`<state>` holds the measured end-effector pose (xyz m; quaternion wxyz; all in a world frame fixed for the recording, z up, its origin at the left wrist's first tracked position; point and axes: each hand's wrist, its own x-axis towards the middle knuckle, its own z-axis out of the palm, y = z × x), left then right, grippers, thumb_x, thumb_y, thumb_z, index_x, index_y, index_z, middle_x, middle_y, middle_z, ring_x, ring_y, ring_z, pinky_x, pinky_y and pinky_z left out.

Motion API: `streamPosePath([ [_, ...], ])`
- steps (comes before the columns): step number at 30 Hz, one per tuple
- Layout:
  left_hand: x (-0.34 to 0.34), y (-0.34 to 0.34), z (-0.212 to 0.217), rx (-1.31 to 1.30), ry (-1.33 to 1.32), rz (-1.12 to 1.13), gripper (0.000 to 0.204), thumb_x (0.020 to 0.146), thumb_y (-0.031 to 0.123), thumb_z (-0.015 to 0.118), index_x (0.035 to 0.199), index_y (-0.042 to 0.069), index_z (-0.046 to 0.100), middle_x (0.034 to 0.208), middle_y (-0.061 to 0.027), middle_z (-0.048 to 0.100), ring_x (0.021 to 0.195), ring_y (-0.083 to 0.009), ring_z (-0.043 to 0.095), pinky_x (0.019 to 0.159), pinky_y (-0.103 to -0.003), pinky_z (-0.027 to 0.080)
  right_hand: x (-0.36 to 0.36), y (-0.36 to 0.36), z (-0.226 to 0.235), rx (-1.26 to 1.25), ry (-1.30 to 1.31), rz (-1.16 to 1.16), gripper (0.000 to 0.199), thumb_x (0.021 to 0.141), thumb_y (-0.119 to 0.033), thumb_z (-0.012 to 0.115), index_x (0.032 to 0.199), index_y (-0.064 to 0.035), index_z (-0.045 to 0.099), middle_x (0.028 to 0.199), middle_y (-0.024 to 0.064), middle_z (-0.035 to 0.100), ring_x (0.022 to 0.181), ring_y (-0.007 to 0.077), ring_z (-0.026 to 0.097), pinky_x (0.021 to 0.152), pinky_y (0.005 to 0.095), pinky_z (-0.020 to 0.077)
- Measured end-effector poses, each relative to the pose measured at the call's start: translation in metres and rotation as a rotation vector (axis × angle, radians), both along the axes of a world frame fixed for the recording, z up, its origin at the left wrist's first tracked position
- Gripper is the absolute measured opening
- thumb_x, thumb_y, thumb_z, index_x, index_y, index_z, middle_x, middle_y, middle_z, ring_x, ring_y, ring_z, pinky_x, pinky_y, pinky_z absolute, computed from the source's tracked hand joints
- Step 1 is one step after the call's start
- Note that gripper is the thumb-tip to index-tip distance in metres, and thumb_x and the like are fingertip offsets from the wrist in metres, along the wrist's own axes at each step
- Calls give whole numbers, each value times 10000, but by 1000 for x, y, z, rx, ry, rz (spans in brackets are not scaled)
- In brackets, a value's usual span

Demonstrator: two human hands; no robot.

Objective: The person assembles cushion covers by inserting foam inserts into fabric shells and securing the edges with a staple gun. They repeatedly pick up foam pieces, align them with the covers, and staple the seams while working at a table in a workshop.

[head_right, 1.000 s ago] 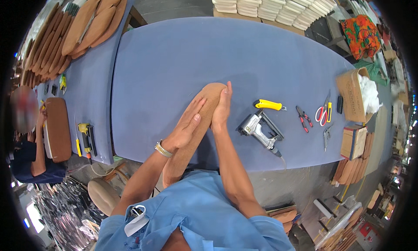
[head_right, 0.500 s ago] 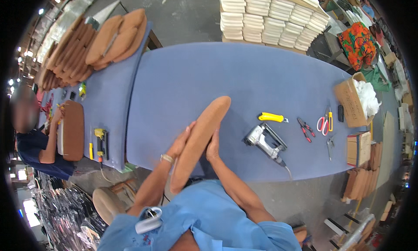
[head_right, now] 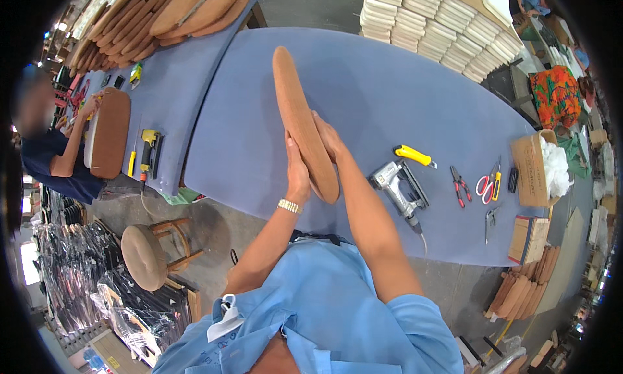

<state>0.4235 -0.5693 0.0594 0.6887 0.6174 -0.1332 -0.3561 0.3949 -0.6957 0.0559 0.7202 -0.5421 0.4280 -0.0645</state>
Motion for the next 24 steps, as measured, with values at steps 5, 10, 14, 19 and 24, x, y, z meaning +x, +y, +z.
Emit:
streamPosePath([
  [5, -38, 7, -3, 67, -65, 81, 818, 1088, 629, 224, 1670, 77, 63, 1743, -164, 15, 1612, -316, -13, 1299, -429, 86, -39, 34, -34, 217, -145, -20, 667, 1073, -563, 462, 1534, -82, 493, 1489, 146, 561, 1335, 249, 566, 1113, 379, 461],
  [10, -33, 7, -22, -89, -48, 99, 832, 1081, 642, 238, 1672, 81, 71, 1742, -175, 23, 1610, -321, 24, 1295, -426, 104, -68, 62, -30, 357, -311, -126, 692, 1097, -567, 385, 1619, -112, 368, 1610, 107, 434, 1452, 202, 444, 1194, 340, 372],
  [14, -23, 7, -32, -101, -82, 94, 832, 1078, 646, 239, 1670, 78, 101, 1734, -173, 83, 1595, -326, 119, 1284, -427, 164, -79, 76, -39, 299, -509, -146, 714, 1099, -567, 374, 1626, -87, 336, 1638, 95, 393, 1477, 199, 408, 1223, 332, 322],
  [19, -1, -2, 76, -19, 60, -26, 790, 1091, 615, 289, 1666, 92, 142, 1690, -149, 216, 1539, -281, 261, 1245, -390, 268, -73, 52, 42, 376, -592, 67, 762, 1101, -584, 339, 1647, -59, 256, 1691, 127, 273, 1535, 226, 304, 1256, 365, 250],
  [24, 10, 3, 230, -327, -294, -164, 739, 1109, 572, 324, 1644, 74, 221, 1630, -145, 347, 1477, -245, 383, 1215, -376, 339, -37, 37, 209, -308, -1057, 71, 931, 1024, -681, 446, 1658, -44, 199, 1741, 140, 75, 1602, 279, 91, 1290, 401, 99],
])
